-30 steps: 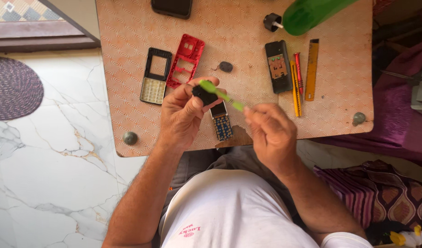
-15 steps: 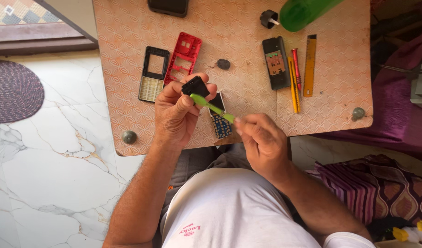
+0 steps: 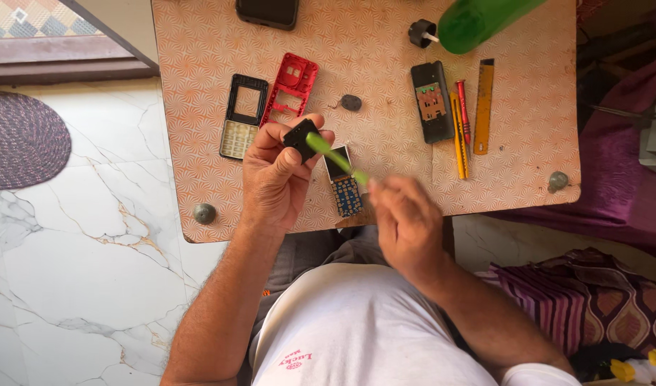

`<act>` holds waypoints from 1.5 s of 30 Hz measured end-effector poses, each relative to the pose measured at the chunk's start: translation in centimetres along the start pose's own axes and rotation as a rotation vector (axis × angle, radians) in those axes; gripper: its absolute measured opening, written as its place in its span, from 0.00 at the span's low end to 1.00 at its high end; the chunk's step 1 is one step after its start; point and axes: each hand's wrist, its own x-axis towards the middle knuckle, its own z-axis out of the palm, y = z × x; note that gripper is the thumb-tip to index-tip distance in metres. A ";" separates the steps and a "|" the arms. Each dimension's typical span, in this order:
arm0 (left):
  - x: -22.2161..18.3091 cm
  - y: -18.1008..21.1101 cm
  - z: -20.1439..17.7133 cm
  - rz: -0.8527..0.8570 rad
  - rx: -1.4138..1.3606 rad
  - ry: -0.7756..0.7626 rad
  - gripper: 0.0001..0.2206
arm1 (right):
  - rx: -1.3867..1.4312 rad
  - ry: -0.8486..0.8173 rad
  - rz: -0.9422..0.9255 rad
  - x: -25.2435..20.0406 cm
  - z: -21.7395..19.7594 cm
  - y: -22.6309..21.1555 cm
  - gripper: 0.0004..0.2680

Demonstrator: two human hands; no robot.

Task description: The person cleans a mobile phone screen component with a toothbrush, fits a motherboard into a red plastic housing by hand, and uses a yellow tool to press parts together.

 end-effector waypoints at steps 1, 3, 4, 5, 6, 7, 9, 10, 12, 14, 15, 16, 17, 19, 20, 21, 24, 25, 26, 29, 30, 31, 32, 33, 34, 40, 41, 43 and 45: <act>0.1 0.1 0.0 0.001 0.008 -0.008 0.15 | 0.030 -0.002 -0.031 0.0 0.1 0.1 0.09; 0.0 0.0 0.0 -0.016 0.017 -0.023 0.15 | 0.079 -0.004 -0.078 -0.5 0.0 0.4 0.08; 0.1 -0.1 0.0 -0.014 0.021 -0.023 0.15 | 0.053 0.005 -0.048 -0.4 -0.1 0.8 0.08; 0.2 -0.2 0.1 -0.011 0.024 -0.023 0.15 | 0.028 0.013 -0.019 -0.1 -0.3 1.3 0.07; 0.3 -0.3 0.2 -0.002 0.030 -0.026 0.15 | 0.004 0.023 0.004 0.3 -0.5 1.8 0.07; 0.4 -0.2 0.3 -0.019 0.023 -0.019 0.14 | 0.009 0.047 0.010 0.3 -0.7 1.9 0.07; 0.3 0.0 0.4 -0.041 0.013 -0.002 0.13 | 0.026 0.091 0.014 0.6 -0.6 2.0 0.07; 0.2 0.0 0.4 -0.049 0.016 0.011 0.11 | 0.138 0.089 0.130 0.5 -0.4 2.0 0.08; 0.2 0.0 0.1 -0.065 0.023 0.030 0.09 | 0.358 0.089 0.359 0.7 0.2 2.2 0.10; 0.1 -0.1 -0.1 -0.071 0.052 0.013 0.08 | 0.585 0.031 0.393 1.5 0.8 2.6 0.11; -0.1 -0.1 -0.2 -0.074 0.067 0.005 0.08 | 0.699 0.002 0.411 1.8 1.2 2.7 0.11; -0.1 -0.2 -0.2 -0.066 0.097 -0.016 0.08 | 0.726 -0.027 0.445 2.0 1.5 2.7 0.11; -0.1 -0.3 -0.3 -0.057 0.126 -0.037 0.08 | 0.753 -0.055 0.478 2.3 2.0 2.5 0.10; -0.1 -0.6 -0.2 -0.032 0.229 -0.069 0.08 | 0.729 -0.067 0.490 2.8 2.6 2.3 0.08; -0.2 -0.7 -0.1 -0.015 0.304 -0.078 0.08 | 0.681 -0.052 0.470 3.2 3.0 2.1 0.07; -0.1 -0.8 -0.1 0.003 0.379 -0.087 0.08 | 0.633 -0.037 0.450 3.5 3.2 2.0 0.06; -0.2 -1.5 -0.3 0.152 0.403 -0.042 0.15 | 0.500 0.037 0.386 4.1 3.3 1.5 0.05; -0.3 -1.6 -0.4 0.171 0.467 -0.040 0.14 | 0.414 0.055 0.308 4.2 3.2 1.3 0.05; -0.3 -1.7 -0.4 0.189 0.531 -0.041 0.13 | 0.326 0.075 0.228 4.3 3.2 1.0 0.05; -0.8 -1.9 -0.5 0.131 0.588 0.004 0.15 | 0.219 0.100 0.075 4.7 3.0 0.4 0.07; -0.9 -1.9 -0.4 0.092 0.584 0.027 0.17 | 0.208 0.103 0.040 4.7 3.0 0.3 0.07; -0.9 -1.9 -0.3 0.134 0.646 -0.020 0.17 | 0.205 0.097 0.027 4.7 2.9 0.1 0.07; -0.9 -1.7 -0.2 0.177 0.708 -0.067 0.17 | 0.204 0.091 0.013 4.8 2.9 0.0 0.08; -0.9 -1.6 -0.1 0.221 0.770 -0.114 0.16 | 0.202 0.085 -0.001 4.8 2.9 -0.1 0.08; -0.9 -1.5 0.1 0.217 0.754 -0.087 0.18 | 0.190 0.097 -0.004 4.8 2.9 0.0 0.08; -0.6 -1.4 1.0 0.240 0.674 -0.052 0.20 | 0.186 0.171 -0.004 5.2 3.3 0.7 0.08; -0.7 -1.3 1.1 0.231 0.696 -0.077 0.18 | 0.182 0.175 -0.028 5.3 3.6 0.8 0.08; -0.9 -1.1 1.1 0.193 0.720 -0.079 0.18 | 0.173 0.172 -0.072 5.1 3.7 0.6 0.09; -0.9 -0.9 1.1 0.146 0.729 -0.035 0.19 | 0.170 0.160 -0.121 4.9 3.4 0.3 0.10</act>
